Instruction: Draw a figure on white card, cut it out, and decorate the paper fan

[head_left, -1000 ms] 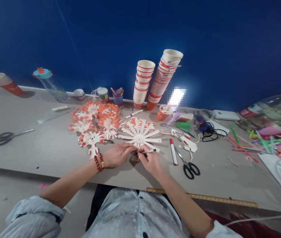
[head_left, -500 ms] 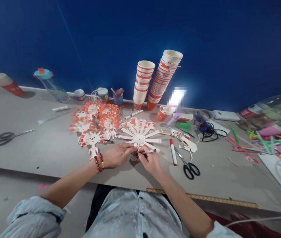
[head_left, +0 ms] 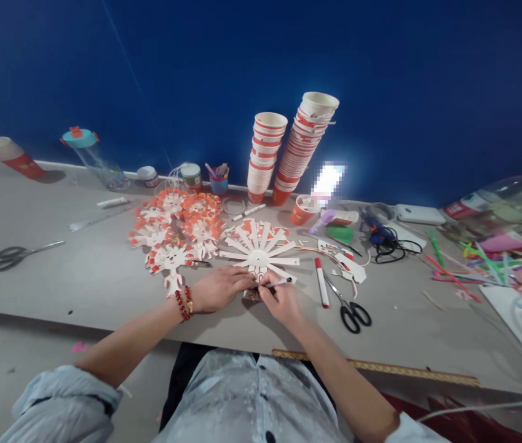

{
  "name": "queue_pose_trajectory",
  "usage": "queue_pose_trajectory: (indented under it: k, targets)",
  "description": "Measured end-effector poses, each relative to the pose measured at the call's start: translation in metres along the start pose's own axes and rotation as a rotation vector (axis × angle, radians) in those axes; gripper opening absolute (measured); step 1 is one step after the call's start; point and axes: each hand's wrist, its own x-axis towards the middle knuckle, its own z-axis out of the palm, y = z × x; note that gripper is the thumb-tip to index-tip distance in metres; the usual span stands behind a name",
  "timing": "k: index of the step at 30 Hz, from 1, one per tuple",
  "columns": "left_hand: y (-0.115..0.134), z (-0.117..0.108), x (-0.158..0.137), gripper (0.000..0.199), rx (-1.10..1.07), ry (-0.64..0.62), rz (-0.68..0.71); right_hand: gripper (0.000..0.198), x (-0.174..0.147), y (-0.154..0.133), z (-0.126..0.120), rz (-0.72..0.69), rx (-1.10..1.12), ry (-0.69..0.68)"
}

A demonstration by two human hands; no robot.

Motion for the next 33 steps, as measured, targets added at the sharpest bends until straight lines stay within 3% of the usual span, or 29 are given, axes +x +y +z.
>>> queue_pose_trajectory:
  k: [8, 33]
  targets:
    - [-0.0009, -0.0032, 0.0018, 0.04, -0.021, -0.022, 0.073, 0.01, -0.0004, 0.0004, -0.0029, 0.002, 0.03, -0.011]
    - [-0.0003, -0.0053, 0.0036, 0.036, 0.014, -0.007, 0.108, 0.01, -0.0021, -0.0004, -0.0002, -0.021, 0.013, -0.007]
